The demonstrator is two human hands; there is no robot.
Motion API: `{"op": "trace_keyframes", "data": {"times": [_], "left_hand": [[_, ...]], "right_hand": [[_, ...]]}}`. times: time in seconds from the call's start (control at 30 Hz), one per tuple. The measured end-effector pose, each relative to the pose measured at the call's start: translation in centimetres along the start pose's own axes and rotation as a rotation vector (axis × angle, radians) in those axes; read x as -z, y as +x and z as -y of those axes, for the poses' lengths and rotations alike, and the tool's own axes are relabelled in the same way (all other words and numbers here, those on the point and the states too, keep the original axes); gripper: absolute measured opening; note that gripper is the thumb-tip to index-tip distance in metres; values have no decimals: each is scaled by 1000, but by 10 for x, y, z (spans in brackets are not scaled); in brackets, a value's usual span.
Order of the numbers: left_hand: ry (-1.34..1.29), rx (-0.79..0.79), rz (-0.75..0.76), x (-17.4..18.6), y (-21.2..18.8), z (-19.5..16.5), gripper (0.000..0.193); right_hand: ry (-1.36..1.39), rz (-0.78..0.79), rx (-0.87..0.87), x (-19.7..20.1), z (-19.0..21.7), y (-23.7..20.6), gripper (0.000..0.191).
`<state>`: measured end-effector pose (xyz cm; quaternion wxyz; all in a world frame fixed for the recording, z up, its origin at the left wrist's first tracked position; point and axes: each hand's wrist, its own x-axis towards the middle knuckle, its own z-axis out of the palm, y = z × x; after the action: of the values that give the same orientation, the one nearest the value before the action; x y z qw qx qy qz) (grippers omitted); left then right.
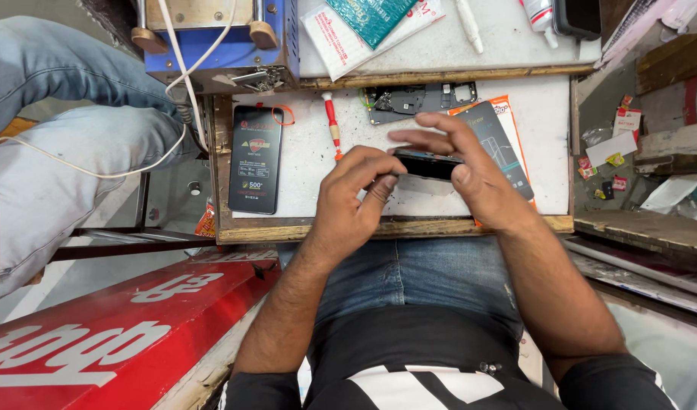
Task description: The person repairs a smartphone at a workbench. They handle the disassembled phone body, peel a protective backing from a new screen or panel, align and press it onto the phone frame, and press along the edges to seat it, working with the phone parts and a small tool on the bench.
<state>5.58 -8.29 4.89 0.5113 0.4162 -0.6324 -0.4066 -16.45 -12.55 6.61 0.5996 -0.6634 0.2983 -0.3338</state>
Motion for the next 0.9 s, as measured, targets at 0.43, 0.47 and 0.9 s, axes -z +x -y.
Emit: {"op": "trace_keyframes", "data": {"times": [0.43,0.47,0.9], "left_hand": [[-347,189,-94,-7,5,40,50],[-295,152,-108,-7,3,39,64],[691,64,98,-3,-20,34,18]], "right_hand": [[-133,-1,-53,-1,-32,21,108],[-117,-32,-37,-3,-32,22,107],[342,-500,154,43,-12,-11,97]]}}
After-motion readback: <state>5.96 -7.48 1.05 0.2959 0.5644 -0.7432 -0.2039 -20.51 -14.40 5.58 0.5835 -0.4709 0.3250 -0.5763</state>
